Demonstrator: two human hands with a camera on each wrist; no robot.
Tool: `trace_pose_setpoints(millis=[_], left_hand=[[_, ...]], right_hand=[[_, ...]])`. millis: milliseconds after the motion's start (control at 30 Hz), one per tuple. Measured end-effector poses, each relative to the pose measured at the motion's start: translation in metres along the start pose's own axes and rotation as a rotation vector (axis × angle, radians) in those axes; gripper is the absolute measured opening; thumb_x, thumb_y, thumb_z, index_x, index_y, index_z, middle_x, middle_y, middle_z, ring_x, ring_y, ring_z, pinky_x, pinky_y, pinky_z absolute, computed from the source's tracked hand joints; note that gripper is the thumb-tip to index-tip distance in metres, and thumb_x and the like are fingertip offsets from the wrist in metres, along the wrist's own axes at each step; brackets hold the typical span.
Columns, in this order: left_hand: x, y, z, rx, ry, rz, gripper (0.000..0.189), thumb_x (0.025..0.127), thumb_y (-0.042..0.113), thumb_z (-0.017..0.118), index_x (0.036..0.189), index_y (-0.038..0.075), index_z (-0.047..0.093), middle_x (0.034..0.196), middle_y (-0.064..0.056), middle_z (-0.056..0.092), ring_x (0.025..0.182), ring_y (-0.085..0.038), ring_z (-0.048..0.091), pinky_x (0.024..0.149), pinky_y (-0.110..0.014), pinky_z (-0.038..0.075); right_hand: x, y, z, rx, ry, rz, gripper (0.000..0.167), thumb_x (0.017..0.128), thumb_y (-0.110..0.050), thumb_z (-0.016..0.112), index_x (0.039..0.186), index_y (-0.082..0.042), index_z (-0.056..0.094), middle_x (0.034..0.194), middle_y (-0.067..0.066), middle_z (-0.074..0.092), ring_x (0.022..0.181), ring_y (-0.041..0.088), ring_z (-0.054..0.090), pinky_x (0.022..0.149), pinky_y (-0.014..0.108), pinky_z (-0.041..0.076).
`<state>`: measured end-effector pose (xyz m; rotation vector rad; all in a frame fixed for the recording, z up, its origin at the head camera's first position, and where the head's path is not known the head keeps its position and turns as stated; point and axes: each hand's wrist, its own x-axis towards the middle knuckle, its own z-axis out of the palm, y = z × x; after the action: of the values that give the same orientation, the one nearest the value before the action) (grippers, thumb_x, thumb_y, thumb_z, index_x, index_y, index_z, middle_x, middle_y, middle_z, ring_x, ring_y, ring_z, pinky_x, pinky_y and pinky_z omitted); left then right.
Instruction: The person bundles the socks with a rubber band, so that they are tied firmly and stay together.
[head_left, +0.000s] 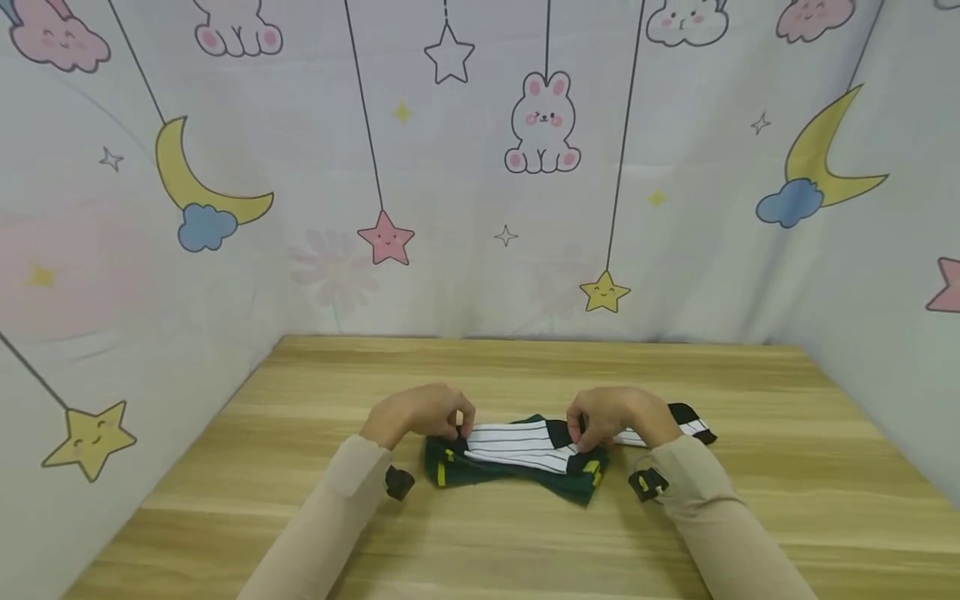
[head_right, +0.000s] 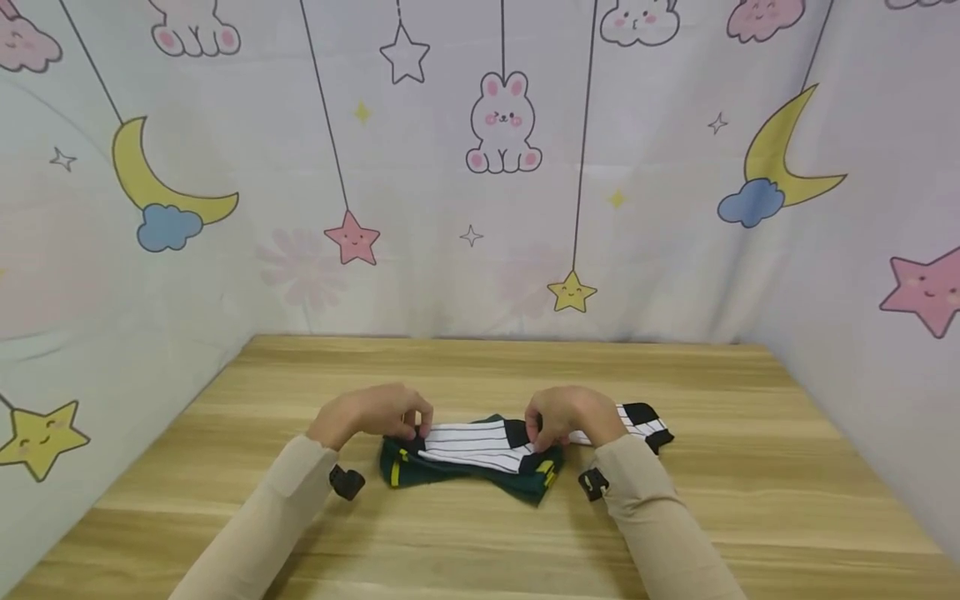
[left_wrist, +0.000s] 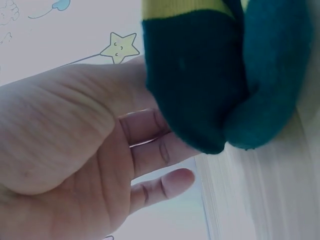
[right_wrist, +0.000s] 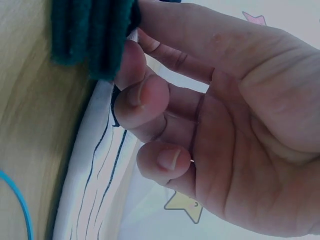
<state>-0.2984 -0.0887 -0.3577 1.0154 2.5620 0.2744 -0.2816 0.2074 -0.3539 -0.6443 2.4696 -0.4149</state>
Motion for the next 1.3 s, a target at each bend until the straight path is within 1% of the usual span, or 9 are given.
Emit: trace_pose_setpoints(millis=[167,467,667,867,1100,1300], left_hand=[[-0.0028,-0.0001,0.0001,-0.006,0.003,0.005,0.016,0.086,0.002,0.077,0.086,0.016,0.068,0.081,0.004,0.067,0.074,-0.009,0.058,0.069,-0.028,0.049],[-0.0027,0.0021,0.0017,0.004,-0.004,0.001,0.017,0.084,0.003,0.080,0.087,0.013,0.066,0.074,0.004,0.061,0.068,-0.008,0.052,0.065,-0.025,0.044],[-0.0019,0.0037,0.0016,0.009,-0.004,-0.010,0.018,0.084,0.003,0.080,0.087,0.014,0.065,0.075,0.003,0.061,0.068,-0.009,0.053,0.066,-0.026,0.045],[-0.0030,0.0041,0.0017,0.005,-0.018,-0.026,0.018,0.085,0.005,0.079,0.087,0.015,0.065,0.077,0.004,0.062,0.069,-0.008,0.053,0.066,-0.026,0.044],[-0.0045,0.0028,-0.0028,0.019,-0.019,0.026,0.017,0.086,0.006,0.079,0.088,0.014,0.064,0.075,0.005,0.062,0.069,-0.008,0.053,0.067,-0.027,0.045],[-0.0042,-0.0012,-0.0028,-0.003,-0.039,0.069,0.015,0.087,0.007,0.078,0.090,0.016,0.066,0.076,0.006,0.062,0.071,-0.006,0.053,0.069,-0.026,0.045]], right_hand=[[0.0014,0.0012,0.0001,0.007,-0.005,0.009,0.012,0.089,-0.006,0.074,0.082,-0.010,0.065,0.065,-0.004,0.055,0.052,0.009,0.046,0.055,0.021,0.039],[0.0005,0.0015,-0.0002,0.027,-0.016,0.014,0.012,0.090,-0.006,0.074,0.083,-0.010,0.065,0.066,-0.003,0.056,0.053,0.009,0.047,0.055,0.021,0.040],[-0.0017,0.0025,-0.0013,0.035,-0.025,0.007,0.011,0.090,-0.004,0.072,0.084,-0.009,0.065,0.065,-0.001,0.057,0.053,0.010,0.047,0.055,0.022,0.040],[-0.0034,0.0016,-0.0025,0.044,-0.024,0.007,0.010,0.090,-0.002,0.071,0.089,-0.009,0.064,0.069,0.001,0.060,0.054,0.012,0.050,0.058,0.027,0.045],[-0.0053,0.0039,-0.0070,0.058,-0.025,0.000,0.013,0.090,-0.001,0.071,0.094,-0.011,0.064,0.076,0.003,0.063,0.059,0.016,0.055,0.064,0.036,0.051],[-0.0064,0.0060,-0.0056,0.090,-0.025,0.008,0.015,0.090,-0.001,0.071,0.096,-0.013,0.066,0.082,0.003,0.064,0.061,0.017,0.057,0.066,0.037,0.052]])
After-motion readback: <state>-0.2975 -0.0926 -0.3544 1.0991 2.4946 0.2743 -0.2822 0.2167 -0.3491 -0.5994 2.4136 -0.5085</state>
